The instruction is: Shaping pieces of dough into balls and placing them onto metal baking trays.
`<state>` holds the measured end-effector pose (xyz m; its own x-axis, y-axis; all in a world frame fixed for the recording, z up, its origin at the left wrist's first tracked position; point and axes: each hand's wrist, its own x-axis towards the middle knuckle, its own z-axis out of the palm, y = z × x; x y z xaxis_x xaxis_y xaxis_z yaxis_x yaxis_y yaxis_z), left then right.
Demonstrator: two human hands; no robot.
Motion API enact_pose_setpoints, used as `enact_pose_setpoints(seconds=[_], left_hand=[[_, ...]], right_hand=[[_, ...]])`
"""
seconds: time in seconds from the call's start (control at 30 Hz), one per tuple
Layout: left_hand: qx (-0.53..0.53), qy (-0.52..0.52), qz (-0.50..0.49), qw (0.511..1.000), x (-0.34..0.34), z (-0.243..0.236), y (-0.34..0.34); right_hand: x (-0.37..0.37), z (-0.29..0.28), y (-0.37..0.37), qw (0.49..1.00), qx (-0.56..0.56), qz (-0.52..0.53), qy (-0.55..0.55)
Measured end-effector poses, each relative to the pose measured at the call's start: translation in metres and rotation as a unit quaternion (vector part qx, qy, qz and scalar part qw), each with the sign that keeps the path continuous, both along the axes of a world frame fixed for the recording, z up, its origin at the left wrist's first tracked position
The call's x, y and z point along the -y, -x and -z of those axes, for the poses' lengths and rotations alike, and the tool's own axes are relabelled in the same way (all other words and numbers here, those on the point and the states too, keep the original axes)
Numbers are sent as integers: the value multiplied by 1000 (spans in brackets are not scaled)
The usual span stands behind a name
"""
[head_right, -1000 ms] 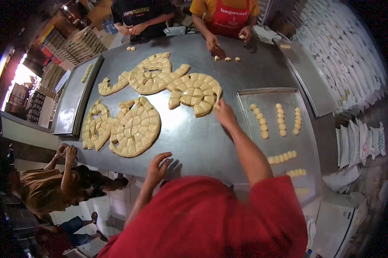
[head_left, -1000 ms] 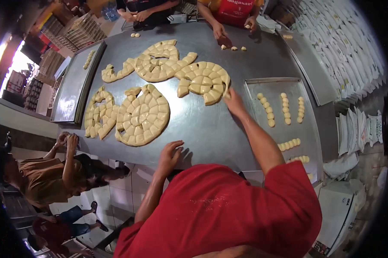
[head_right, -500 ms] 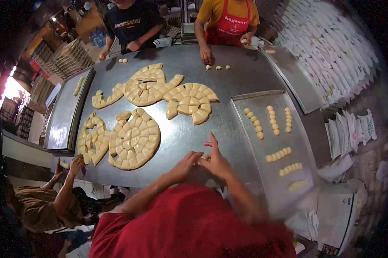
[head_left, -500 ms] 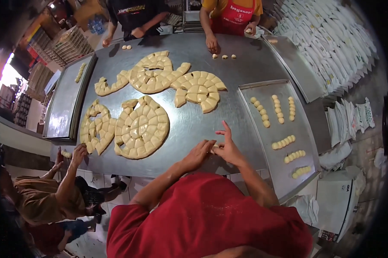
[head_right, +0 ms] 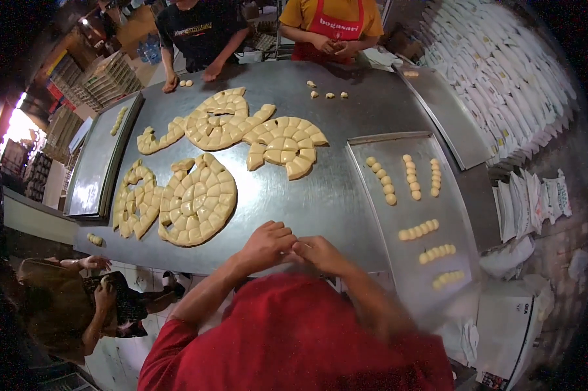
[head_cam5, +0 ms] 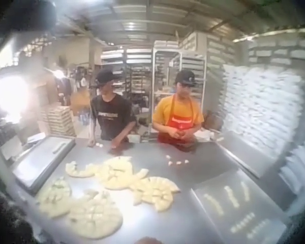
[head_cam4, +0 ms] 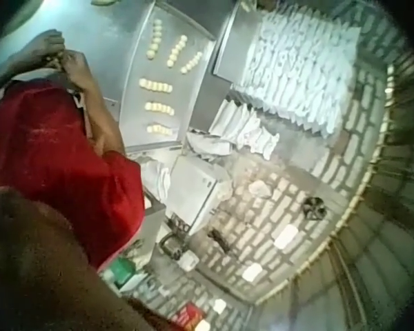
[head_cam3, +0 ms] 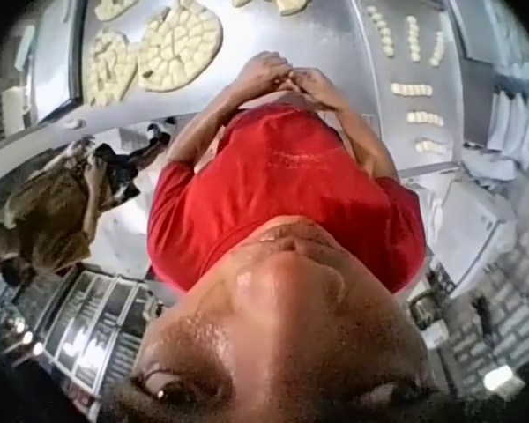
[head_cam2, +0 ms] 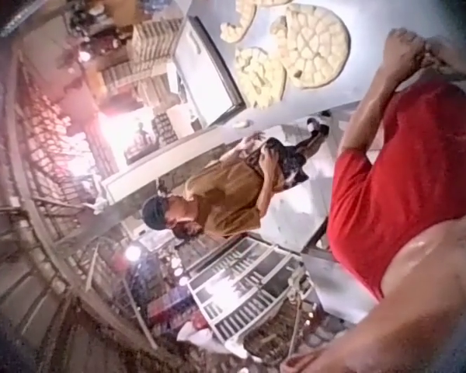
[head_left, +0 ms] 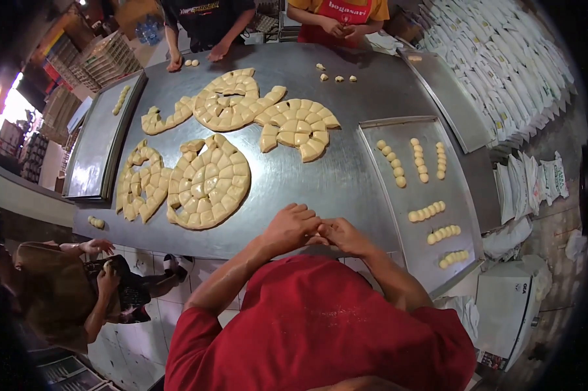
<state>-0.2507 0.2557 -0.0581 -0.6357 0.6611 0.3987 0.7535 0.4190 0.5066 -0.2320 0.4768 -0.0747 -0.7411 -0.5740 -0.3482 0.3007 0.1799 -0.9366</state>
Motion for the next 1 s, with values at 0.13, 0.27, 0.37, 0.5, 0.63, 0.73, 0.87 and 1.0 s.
enact_pose_setpoints(seconds=[0.13, 0.27, 0.37, 0.5, 0.63, 0.73, 0.87, 1.0], left_hand=[[-18, -46, 14, 999, 11, 15, -39], [37, 30, -49, 998, 69, 103, -56], [-116, 106, -254, 954, 107, 133, -75], [-92, 204, -222, 949, 56, 87, -11], [81, 137, -300, 940, 16, 135, -22], [23, 107, -58, 992, 72, 144, -40], [28, 168, -139, 975, 78, 123, 24], [58, 96, -226, 968, 28, 127, -2]], right_hand=[[-4, 25, -32, 998, 56, 16, 29], [-43, 81, -27, 970, -205, -22, -130], [-82, 90, -21, 683, -560, -67, -464], [-25, 103, 40, 666, -598, 94, -437], [15, 136, 11, 798, -505, 54, -326], [-40, 144, 17, 850, -355, -111, -372], [-72, 139, 72, 752, -481, 91, -441], [-13, 142, 69, 734, -512, 176, -410]])
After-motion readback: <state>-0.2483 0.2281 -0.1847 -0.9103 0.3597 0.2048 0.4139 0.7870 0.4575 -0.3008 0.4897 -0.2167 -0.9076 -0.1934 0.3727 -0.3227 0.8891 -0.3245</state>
